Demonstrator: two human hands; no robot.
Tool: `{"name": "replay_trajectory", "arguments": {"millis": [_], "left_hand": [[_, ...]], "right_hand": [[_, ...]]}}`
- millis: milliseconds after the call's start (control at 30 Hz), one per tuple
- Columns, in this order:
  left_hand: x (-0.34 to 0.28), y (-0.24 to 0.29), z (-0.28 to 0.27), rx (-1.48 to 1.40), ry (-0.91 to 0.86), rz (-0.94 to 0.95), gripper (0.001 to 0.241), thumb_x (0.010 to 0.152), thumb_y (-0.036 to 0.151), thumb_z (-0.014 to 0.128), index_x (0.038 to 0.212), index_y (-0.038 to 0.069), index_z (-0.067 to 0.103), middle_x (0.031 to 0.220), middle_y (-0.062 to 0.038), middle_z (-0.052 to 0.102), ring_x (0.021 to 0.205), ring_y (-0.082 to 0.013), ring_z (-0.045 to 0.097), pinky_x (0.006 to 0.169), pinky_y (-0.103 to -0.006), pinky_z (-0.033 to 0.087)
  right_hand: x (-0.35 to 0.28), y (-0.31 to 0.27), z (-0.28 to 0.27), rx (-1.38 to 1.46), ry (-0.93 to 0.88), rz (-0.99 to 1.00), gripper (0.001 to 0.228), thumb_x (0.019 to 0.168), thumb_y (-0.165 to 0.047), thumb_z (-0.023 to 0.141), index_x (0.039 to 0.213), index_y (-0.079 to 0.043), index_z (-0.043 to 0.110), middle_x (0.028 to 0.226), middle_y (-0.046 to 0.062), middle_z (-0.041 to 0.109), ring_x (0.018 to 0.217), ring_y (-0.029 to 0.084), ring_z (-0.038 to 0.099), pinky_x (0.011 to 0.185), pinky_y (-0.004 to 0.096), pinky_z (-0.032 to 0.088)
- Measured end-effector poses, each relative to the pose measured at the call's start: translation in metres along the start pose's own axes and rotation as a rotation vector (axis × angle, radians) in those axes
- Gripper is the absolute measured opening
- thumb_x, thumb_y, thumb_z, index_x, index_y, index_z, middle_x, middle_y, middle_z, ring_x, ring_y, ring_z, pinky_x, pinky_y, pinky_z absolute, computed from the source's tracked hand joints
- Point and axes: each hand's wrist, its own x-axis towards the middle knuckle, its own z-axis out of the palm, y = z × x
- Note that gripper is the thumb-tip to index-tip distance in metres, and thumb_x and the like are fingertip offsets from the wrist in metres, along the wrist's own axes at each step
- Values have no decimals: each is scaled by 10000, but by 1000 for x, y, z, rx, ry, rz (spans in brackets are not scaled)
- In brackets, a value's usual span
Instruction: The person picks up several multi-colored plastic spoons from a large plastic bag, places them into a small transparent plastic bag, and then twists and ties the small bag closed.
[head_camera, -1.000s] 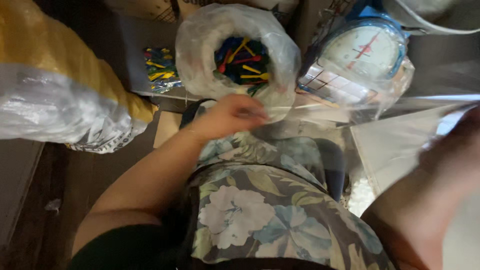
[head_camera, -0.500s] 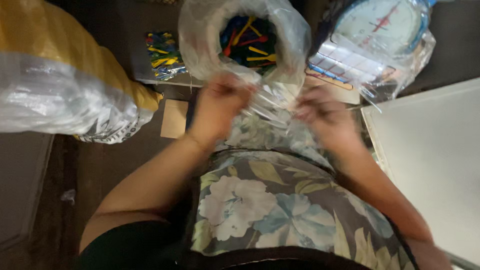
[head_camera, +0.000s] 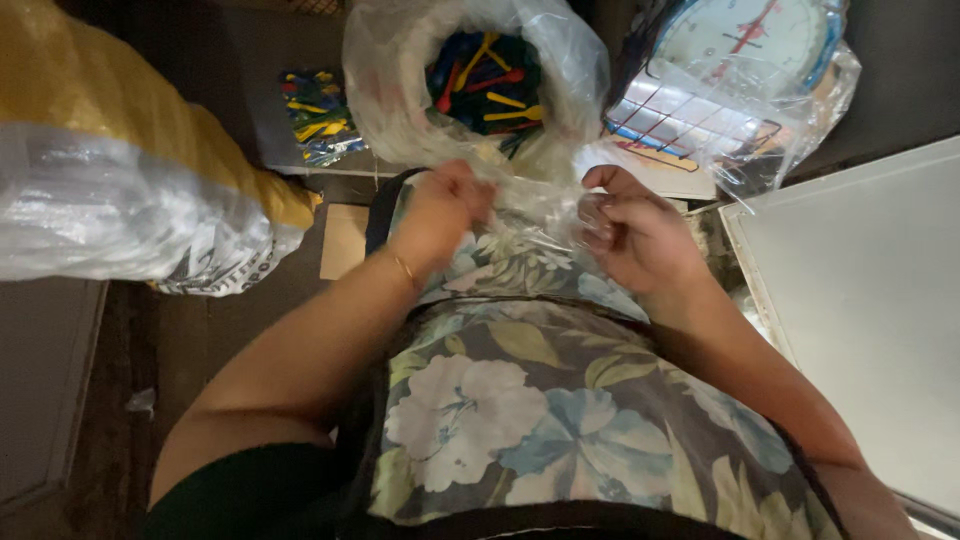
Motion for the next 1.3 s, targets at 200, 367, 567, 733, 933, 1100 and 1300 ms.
{"name": "replay_trajectory", "arguments": {"millis": [200,367,567,733,933,1100,1300], "left_hand": [[-20,56,12,-412,-320,-142,462,861,-6,631,1266,130,456,929,-51,666,717,-161,644,662,-307,551],[-23,47,13,238,-462,129,458,873,-48,727,1233,83,476,940,-64,557,808,-123,534,704,-279,469],[-2,18,1,-227,-174,121,265,889,-94,609,1085,68,532,1021,-32,608,924,-138,640,829,-289,548],[-17,37,7,-222,-482,-95,143,986,-19,610,1033,83,522,889,-15,609,770,-118,590,704,-268,520],[6,15,-2,-106,-10,125,279,894,-96,623,1003,105,463,874,-41,596,699,-140,572,606,-279,486],[-13,39,13,-226,-168,196,428,855,-137,612,1164,125,473,1040,-33,596,842,-155,640,725,-297,569],[-15,37,12,219,-307,140,533,858,-124,664,1294,109,465,1020,-56,567,861,-157,558,709,-288,481]], "right_hand": [[16,9,4,-1785,304,-500,317,861,110,639,1092,-35,478,1178,124,570,842,180,583,747,310,500],[17,6,20,-971,329,-199,510,811,91,533,1296,-55,468,1061,57,601,940,112,628,798,282,533],[9,16,24,-1360,264,-146,554,844,59,659,1324,-75,419,858,56,543,756,149,532,701,256,432],[21,13,4,-936,255,-372,462,846,51,586,1275,-57,453,1053,47,573,967,161,581,858,287,488],[8,18,16,-618,88,-164,254,892,21,580,1140,-30,556,1047,98,582,938,183,582,833,301,467],[22,19,2,-1270,397,-204,423,875,50,674,1227,-64,468,888,128,546,748,181,568,622,281,461],[21,13,11,-561,484,-295,524,745,149,484,1215,-81,504,1009,42,643,784,157,626,579,257,440]]}}
